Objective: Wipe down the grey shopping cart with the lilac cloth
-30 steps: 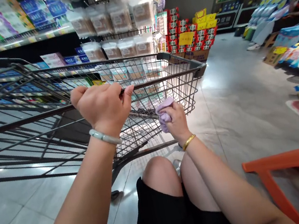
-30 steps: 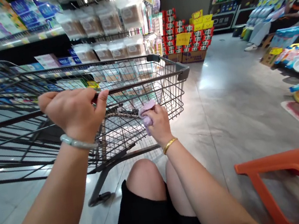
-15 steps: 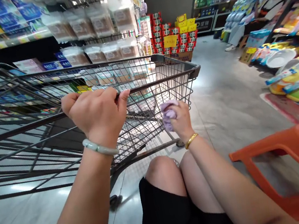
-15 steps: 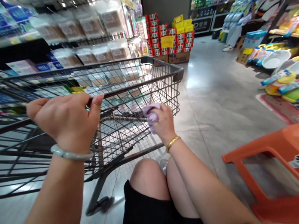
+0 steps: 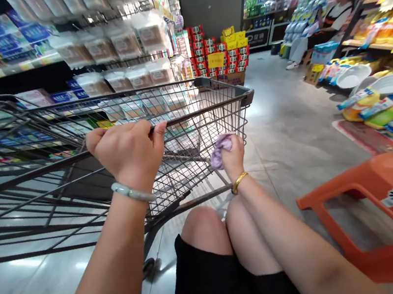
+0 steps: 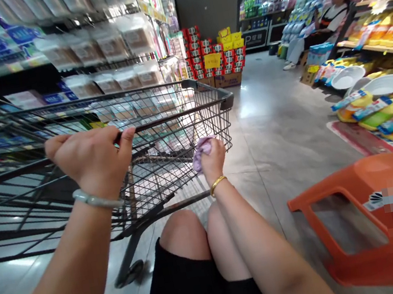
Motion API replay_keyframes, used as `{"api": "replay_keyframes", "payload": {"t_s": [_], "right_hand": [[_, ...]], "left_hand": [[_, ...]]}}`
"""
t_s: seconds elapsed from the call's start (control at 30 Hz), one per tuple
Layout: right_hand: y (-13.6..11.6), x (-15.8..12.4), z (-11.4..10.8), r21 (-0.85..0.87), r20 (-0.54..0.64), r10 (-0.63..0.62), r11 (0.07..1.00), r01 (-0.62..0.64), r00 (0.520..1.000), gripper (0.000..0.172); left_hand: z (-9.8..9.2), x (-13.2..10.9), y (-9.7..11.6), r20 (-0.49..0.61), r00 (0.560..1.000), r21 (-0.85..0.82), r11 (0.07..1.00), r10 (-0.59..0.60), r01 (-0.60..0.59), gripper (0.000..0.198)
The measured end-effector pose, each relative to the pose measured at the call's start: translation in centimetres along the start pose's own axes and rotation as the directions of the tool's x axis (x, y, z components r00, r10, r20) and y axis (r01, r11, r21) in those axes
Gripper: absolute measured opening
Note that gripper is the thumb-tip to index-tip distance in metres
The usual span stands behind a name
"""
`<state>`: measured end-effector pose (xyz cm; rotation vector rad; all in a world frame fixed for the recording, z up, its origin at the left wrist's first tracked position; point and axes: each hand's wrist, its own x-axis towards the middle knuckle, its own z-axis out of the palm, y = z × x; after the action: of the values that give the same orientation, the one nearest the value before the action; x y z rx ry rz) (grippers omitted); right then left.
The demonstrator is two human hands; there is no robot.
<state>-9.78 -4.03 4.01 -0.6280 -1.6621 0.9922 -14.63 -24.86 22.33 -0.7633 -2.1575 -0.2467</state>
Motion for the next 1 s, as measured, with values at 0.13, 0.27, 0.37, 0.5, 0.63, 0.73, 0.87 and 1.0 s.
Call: {"api": "replay_keyframes", "payload": {"t_s": [0.13, 0.27, 0.37, 0.5, 0.63, 0.73, 0.87, 1.0], "right_hand": [[-0.9, -1.5, 1.3, 0.055, 0.08, -0.022, 0.998, 0.018, 0.997, 0.032], [-0.6, -0.1, 0.4, 0.005, -0.029, 0.003, 1.0, -0.002, 1.0, 0.027], [-0.1, 0.7, -0.1, -0.02, -0.078, 0.004, 1.0, -0.005, 0.997, 0.024], [0.3, -0.3, -0.1, -0.034, -0.036, -0.042, 0.999, 0.04, 0.998, 0.024], [0.6, -0.5, -0.6, 0.009, 0.053, -0.043, 0.999, 0.042, 0.998, 0.024], [0.7, 0.6, -1.0, 0.036, 0.065, -0.019, 0.999, 0.017, 0.998, 0.024], [1.0, 1.7, -0.9, 0.035, 0.085, -0.004, 0.999, 0.001, 0.996, 0.021], [1.0, 2.2, -0.8, 0.044, 0.084, 0.009, 0.999, -0.013, 0.996, 0.023]], "left_hand": [[0.2, 0.0, -0.3, 0.02, 1.0, -0.076, 0.997, -0.003, 0.005, 0.052], [0.4, -0.1, -0.5, -0.007, 1.0, -0.081, 0.997, 0.009, -0.009, 0.05], [0.5, -0.1, -0.5, -0.016, 0.999, -0.063, 0.997, 0.031, -0.032, 0.047], [0.3, -0.3, -0.3, -0.035, 0.999, -0.062, 0.997, 0.038, -0.041, 0.047], [0.0, -0.5, -0.4, -0.052, 0.999, -0.099, 0.995, 0.011, -0.016, 0.045], [0.1, -0.4, -0.5, -0.04, 0.999, -0.099, 0.995, 0.008, -0.012, 0.045], [0.4, 0.1, -0.4, -0.064, 0.997, -0.008, 0.999, 0.051, -0.052, 0.046], [0.7, 0.6, 0.3, -0.081, 0.995, 0.002, 0.999, 0.054, -0.054, 0.049]]}}
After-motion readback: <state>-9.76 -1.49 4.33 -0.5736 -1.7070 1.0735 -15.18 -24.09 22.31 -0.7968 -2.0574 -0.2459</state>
